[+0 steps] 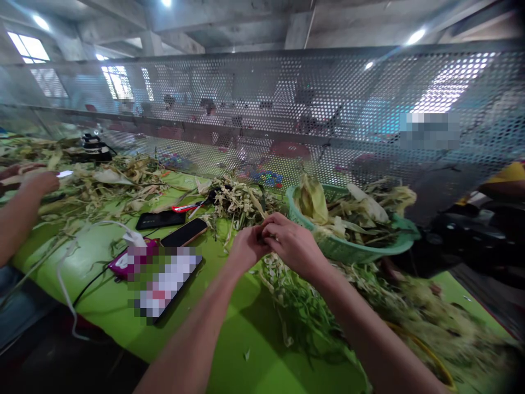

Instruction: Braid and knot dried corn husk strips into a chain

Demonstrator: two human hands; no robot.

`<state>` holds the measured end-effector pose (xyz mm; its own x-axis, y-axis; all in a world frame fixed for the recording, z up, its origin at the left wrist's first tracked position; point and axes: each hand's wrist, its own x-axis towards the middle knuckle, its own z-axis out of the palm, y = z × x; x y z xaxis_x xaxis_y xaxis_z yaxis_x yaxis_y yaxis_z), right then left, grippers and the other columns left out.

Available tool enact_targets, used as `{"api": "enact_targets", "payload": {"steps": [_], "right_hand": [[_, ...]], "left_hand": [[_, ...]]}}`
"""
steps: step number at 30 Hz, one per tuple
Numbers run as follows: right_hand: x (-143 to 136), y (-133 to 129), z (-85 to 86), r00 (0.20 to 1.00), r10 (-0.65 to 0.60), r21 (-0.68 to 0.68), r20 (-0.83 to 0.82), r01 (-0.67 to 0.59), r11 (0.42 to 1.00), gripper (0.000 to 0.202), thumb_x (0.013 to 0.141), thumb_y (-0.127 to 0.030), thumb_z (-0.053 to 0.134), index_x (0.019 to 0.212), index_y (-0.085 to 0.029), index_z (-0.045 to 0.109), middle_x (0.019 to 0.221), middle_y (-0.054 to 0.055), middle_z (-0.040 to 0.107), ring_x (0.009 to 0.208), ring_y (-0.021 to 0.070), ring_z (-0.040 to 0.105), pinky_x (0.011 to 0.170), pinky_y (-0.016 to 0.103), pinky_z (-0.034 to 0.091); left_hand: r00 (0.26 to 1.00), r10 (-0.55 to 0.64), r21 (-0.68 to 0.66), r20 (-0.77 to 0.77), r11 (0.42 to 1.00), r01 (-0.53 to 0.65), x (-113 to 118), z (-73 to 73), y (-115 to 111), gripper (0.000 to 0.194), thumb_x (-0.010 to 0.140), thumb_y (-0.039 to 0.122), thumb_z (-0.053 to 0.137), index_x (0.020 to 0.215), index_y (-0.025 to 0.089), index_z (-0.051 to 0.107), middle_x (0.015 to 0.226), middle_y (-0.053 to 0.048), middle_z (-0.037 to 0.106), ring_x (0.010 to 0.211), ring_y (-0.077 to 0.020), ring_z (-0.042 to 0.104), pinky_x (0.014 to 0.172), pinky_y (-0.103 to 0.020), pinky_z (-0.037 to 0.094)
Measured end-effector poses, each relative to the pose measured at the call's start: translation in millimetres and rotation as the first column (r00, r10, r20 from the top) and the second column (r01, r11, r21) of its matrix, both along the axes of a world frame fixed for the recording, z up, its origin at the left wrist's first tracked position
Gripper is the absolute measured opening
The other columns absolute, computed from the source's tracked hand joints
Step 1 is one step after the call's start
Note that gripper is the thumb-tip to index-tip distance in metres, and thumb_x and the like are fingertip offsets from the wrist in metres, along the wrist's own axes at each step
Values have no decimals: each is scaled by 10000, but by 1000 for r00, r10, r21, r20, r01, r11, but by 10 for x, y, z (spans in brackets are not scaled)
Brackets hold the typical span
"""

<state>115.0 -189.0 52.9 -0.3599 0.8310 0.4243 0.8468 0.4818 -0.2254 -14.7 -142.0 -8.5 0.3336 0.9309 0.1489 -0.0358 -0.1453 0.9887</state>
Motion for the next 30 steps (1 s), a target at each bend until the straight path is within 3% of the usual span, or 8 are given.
{"api": "enact_targets", "payload": {"steps": [3, 7, 14, 18, 21, 26, 28, 30], "right_hand": [[73, 38, 26, 984, 40, 64, -173, -29, 998, 150, 835, -156, 566, 896, -214, 691, 1087, 58, 605, 929, 176, 608, 779, 290, 468], [127, 71, 52, 940, 58, 136, -335, -13, 991, 150, 826, -178, 595, 934, -217, 691, 1050, 78, 604, 952, 203, 599, 761, 312, 484], [6, 47, -74, 975, -19, 45, -223, 29, 999, 153, 806, -119, 600, 866, -215, 702, 925, 36, 632, 778, 157, 612, 703, 264, 465], [5, 38, -47, 987, 27, 28, -161, -23, 999, 181, 804, -108, 589, 867, -225, 712, 959, 34, 641, 817, 162, 617, 731, 270, 464], [-7, 31, -10, 963, 29, 66, -268, -11, 998, 221, 824, -156, 579, 995, -234, 697, 1065, 61, 626, 825, 165, 613, 712, 277, 473], [-129, 30, -109, 841, 50, -47, -538, -90, 995, 104, 831, -209, 576, 896, -195, 656, 872, 39, 677, 748, 161, 622, 663, 266, 481], [-178, 38, -184, 846, 79, -103, -527, -156, 982, 103, 828, -187, 564, 884, -201, 650, 868, 24, 691, 783, 164, 633, 708, 273, 485], [-205, 48, -243, 898, 141, -113, -416, -205, 972, 160, 824, -139, 543, 900, -215, 662, 916, 16, 695, 831, 161, 634, 751, 274, 476]], "left_hand": [[987, -22, -47, 162, 998, 30, 12, 23, 7, 243, 529, 259, 750, 636, 136, 570, 580, 28, 537, 557, -85, 439, 536, -202, 322], [969, 80, -174, 236, 984, -39, 7, 49, 25, 306, 494, 289, 782, 604, 150, 532, 533, 22, 559, 499, -76, 441, 499, -196, 293], [976, 63, -73, 207, 996, -48, 14, -12, 41, 254, 512, 222, 746, 576, 146, 512, 503, 78, 421, 499, -53, 359, 480, -192, 245], [981, 34, -53, 190, 998, -24, 38, -57, 54, 230, 497, 194, 737, 572, 140, 526, 526, 65, 456, 509, -58, 394, 484, -195, 284], [916, 120, -199, 384, 979, -45, 33, -30, 57, 326, 472, 260, 786, 658, 148, 542, 590, 37, 552, 502, -75, 481, 521, -217, 385], [800, 278, -367, 531, 927, -79, -36, 34, 70, 431, 514, 306, 811, 818, 168, 537, 671, 7, 636, 520, -97, 576, 525, -206, 420], [758, 292, -386, 582, 921, -59, -63, 34, 80, 441, 543, 284, 804, 873, 185, 528, 708, 0, 657, 593, -116, 620, 551, -204, 443], [751, 299, -413, 589, 910, -38, -88, 28, 89, 435, 572, 272, 794, 898, 194, 518, 762, -23, 682, 670, -139, 651, 596, -224, 478]]}}
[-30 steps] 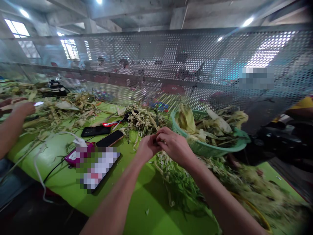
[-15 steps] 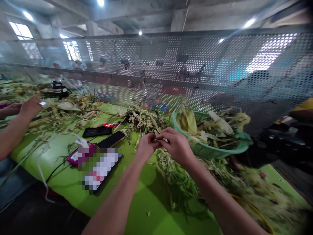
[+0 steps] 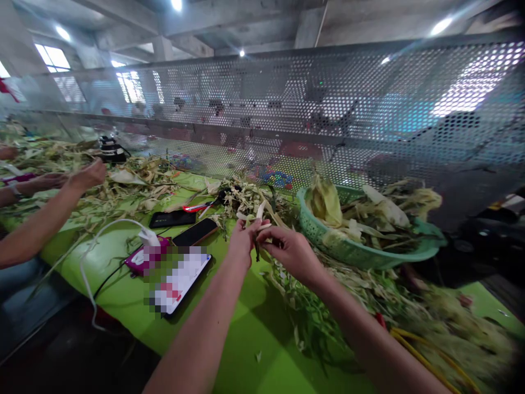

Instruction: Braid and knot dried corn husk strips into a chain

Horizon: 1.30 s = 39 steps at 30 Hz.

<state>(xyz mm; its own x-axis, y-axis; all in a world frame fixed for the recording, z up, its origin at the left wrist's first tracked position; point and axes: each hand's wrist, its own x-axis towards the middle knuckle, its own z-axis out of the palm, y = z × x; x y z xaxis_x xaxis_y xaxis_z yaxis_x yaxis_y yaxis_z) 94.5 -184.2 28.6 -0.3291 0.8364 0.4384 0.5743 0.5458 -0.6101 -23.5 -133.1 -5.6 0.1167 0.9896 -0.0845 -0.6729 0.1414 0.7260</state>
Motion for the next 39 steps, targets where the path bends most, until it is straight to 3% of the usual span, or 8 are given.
{"api": "enact_targets", "payload": {"steps": [2, 5, 13, 20, 24, 31, 35, 39], "right_hand": [[-3, 12, -31, 982, 23, 69, 188, -37, 997, 214, 823, -106, 527, 917, -224, 678, 955, 22, 691, 877, 165, 626, 771, 277, 461], [12, 27, -40, 901, -58, 202, 429, -34, 979, 216, 838, -114, 526, 923, -222, 694, 951, 42, 683, 907, 178, 611, 754, 279, 436], [-69, 16, -121, 740, -291, 343, 606, 86, 935, 103, 876, -252, 561, 892, -179, 632, 925, 71, 656, 838, 205, 595, 712, 312, 392], [-154, 19, -293, 699, -363, 393, 616, 126, 911, 120, 898, -222, 509, 950, -153, 592, 893, 91, 639, 822, 229, 582, 710, 338, 360], [-139, 30, -316, 767, -344, 405, 541, 121, 906, 194, 862, -130, 499, 1039, -159, 572, 971, 94, 652, 870, 222, 583, 738, 321, 365], [-34, 69, -297, 870, -325, 413, 372, 159, 897, 270, 859, -76, 467, 1021, -218, 629, 959, 34, 685, 845, 179, 599, 754, 285, 395], [-47, 55, -284, 844, -339, 442, 417, 138, 887, 244, 849, -86, 491, 986, -208, 652, 983, 39, 684, 882, 191, 594, 780, 304, 386], [-128, -4, -249, 797, -382, 446, 467, 160, 881, 197, 832, -217, 575, 1016, -179, 634, 1055, 70, 671, 925, 232, 584, 783, 348, 365]], "left_hand": [[999, -16, -42, -34, 999, 14, -24, 2, 4, 428, 586, 272, 787, 907, 193, 514, 825, -50, 700, 697, -156, 662, 620, -256, 504], [997, -15, -92, -80, 996, 7, -48, 28, -1, 431, 587, 272, 786, 919, 184, 525, 863, -67, 709, 683, -166, 663, 597, -273, 514], [991, -35, -128, -128, 992, 18, -32, 52, -26, 357, 585, 280, 772, 869, 152, 596, 789, -57, 710, 569, -136, 607, 505, -238, 450], [993, -18, -140, -116, 990, 2, -5, 41, -49, 301, 585, 272, 769, 812, 136, 626, 789, -75, 717, 616, -152, 624, 546, -248, 457], [998, -8, -164, -62, 986, -2, -8, 55, -43, 260, 610, 244, 758, 791, 138, 604, 762, -71, 713, 642, -150, 637, 594, -254, 480], [994, -11, -178, -111, 984, -9, -28, 96, -42, 225, 652, 243, 739, 783, 128, 595, 770, -69, 710, 540, -101, 584, 490, -205, 410], [994, -1, -194, -106, 981, -20, -25, 91, -42, 207, 672, 219, 712, 819, 141, 588, 794, -63, 715, 565, -107, 601, 488, -199, 391], [996, 0, -193, -89, 981, -18, 12, 80, -63, 211, 670, 233, 706, 807, 150, 569, 756, -47, 708, 565, -111, 601, 485, -200, 367]]}}
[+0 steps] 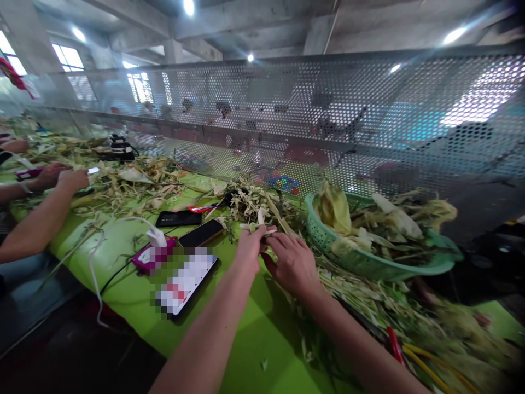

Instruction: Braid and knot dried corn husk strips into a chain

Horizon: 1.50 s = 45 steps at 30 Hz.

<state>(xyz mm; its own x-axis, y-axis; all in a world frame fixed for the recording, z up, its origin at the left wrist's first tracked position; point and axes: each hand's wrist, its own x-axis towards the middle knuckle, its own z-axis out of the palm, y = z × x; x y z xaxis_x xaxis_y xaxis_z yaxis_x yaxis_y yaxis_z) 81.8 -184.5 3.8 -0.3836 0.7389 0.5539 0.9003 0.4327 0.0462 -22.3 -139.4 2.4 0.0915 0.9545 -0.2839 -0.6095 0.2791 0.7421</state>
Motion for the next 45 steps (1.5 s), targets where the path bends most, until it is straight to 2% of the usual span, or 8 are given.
{"api": "enact_targets", "payload": {"steps": [8, 16, 21, 24, 28, 34, 40, 45], "right_hand": [[-51, -21, 12, 999, -36, 44, -35, 38, 998, 137, 843, -167, 547, 935, -196, 644, 1018, 62, 687, 893, 217, 581, 752, 347, 327], [-57, -28, 64, 978, 69, -133, -195, -96, 986, 116, 796, -169, 592, 683, -194, 604, 888, 47, 655, 844, 192, 603, 685, 301, 362], [156, 47, 190, 834, -13, -117, -552, -61, 991, 136, 861, -324, 567, 847, -194, 606, 931, 63, 620, 711, 164, 586, 644, 289, 443], [250, 108, 171, 756, -70, -184, -651, -68, 981, 170, 847, -334, 572, 917, -184, 610, 911, 58, 644, 637, 152, 573, 604, 280, 451], [290, 158, 100, 744, -85, -240, -663, -104, 965, 178, 844, -336, 553, 806, -184, 638, 716, 21, 654, 656, 178, 583, 604, 272, 428], [333, 173, 116, 771, -152, -257, -618, -15, 966, 190, 849, -342, 526, 777, -189, 610, 710, 17, 631, 652, 172, 546, 610, 266, 383], [477, 242, 127, 795, -190, -210, -576, 81, 974, 201, 839, -348, 504, 739, -188, 570, 709, 35, 608, 665, 185, 533, 635, 291, 371], [540, 293, 122, 676, -159, -312, -719, -109, 944, 253, 792, -427, 577, 790, -179, 632, 758, 38, 640, 709, 188, 555, 668, 294, 409]], "left_hand": [[998, 35, 140, -61, 990, -27, 39, 46, -24, 261, 674, 261, 693, 843, 177, 513, 685, -44, 695, 670, -186, 667, 624, -269, 461], [996, 21, 258, -92, 966, 3, -67, 71, 33, 321, 699, 307, 680, 829, 215, 402, 645, -3, 674, 613, -186, 655, 647, -300, 476], [986, -1, 273, -166, 961, 47, -76, 112, -6, 326, 658, 310, 724, 811, 192, 462, 656, 11, 639, 556, -130, 595, 572, -243, 445], [984, -41, 269, -176, 959, 88, -66, 67, -5, 371, 615, 361, 767, 817, 177, 516, 647, 33, 588, 517, -89, 528, 518, -210, 403], [981, -87, 267, -173, 955, 132, -46, -7, 16, 389, 603, 379, 781, 827, 163, 547, 621, 49, 530, 495, -61, 465, 485, -187, 358], [982, -185, 158, -36, 969, 188, -24, 8, 27, 297, 631, 350, 735, 751, 154, 546, 615, 43, 498, 495, -55, 431, 465, -185, 343], [984, -178, 215, 1, 961, 173, -59, 18, 51, 287, 576, 289, 748, 649, 148, 509, 590, 50, 455, 467, -35, 341, 448, -183, 267], [962, -211, 284, -175, 925, 254, -75, -3, 27, 318, 648, 411, 716, 652, 150, 535, 552, 49, 438, 486, -57, 365, 482, -203, 259]]}}
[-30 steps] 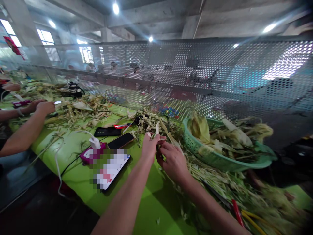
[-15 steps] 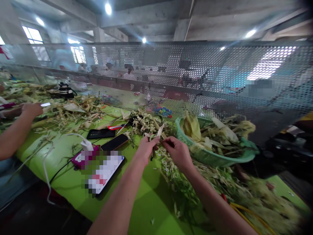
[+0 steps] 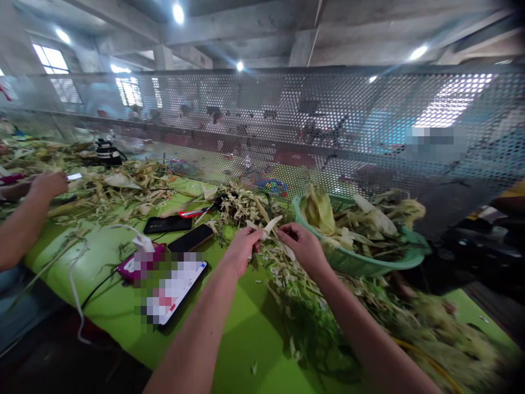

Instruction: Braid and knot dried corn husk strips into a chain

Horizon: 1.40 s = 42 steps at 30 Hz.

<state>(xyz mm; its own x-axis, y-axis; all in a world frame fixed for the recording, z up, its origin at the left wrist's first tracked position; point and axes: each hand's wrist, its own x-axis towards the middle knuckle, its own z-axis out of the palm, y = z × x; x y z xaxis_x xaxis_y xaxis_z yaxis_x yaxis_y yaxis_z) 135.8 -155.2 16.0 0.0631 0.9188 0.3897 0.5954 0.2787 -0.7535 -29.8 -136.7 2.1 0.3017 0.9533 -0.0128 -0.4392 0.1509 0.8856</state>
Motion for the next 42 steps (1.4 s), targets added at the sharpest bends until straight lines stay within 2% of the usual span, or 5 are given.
{"api": "enact_targets", "payload": {"steps": [5, 11, 17, 22, 42], "right_hand": [[-54, -35, 59, 921, 97, -72, -377, -134, 988, 305, 726, -475, 654, 787, -176, 634, 723, 25, 630, 678, 167, 546, 655, 282, 432], [0, 3, 32, 881, 0, -7, -474, -4, 1000, 299, 649, -457, 717, 684, -178, 615, 620, -5, 586, 584, 144, 505, 608, 282, 408], [109, 6, 126, 987, -84, 146, -137, 103, 984, 308, 703, -374, 690, 945, -186, 666, 907, 69, 670, 774, 213, 585, 699, 337, 452], [72, -89, 293, 964, 29, 228, 264, -92, 969, 153, 789, -316, 652, 907, -259, 731, 1064, 63, 664, 1068, 258, 557, 977, 444, 337], [32, -112, 297, 976, 206, -15, -76, -207, 978, 159, 724, -356, 679, 735, -197, 684, 769, 40, 658, 768, 204, 597, 727, 321, 447]], "left_hand": [[980, -37, 114, -195, 992, 60, 26, 21, -66, 336, 704, 480, 668, 692, 153, 591, 543, 46, 453, 505, -73, 357, 503, -220, 246], [970, -160, 196, -183, 961, 195, 37, 71, -103, 350, 718, 470, 676, 816, 135, 654, 608, 38, 478, 533, -70, 336, 573, -213, 308], [930, -141, 284, -339, 927, 244, 34, 35, -48, 382, 734, 497, 638, 864, 139, 665, 706, -3, 558, 683, -130, 462, 678, -237, 369], [824, -34, 374, -565, 880, 293, 56, -6, -12, 371, 773, 487, 566, 869, 143, 670, 754, -7, 584, 731, -155, 481, 708, -262, 378], [890, -174, 296, -422, 902, 316, 120, 29, -120, 313, 745, 416, 626, 897, 153, 705, 733, 0, 606, 675, -132, 477, 673, -237, 350]]}}
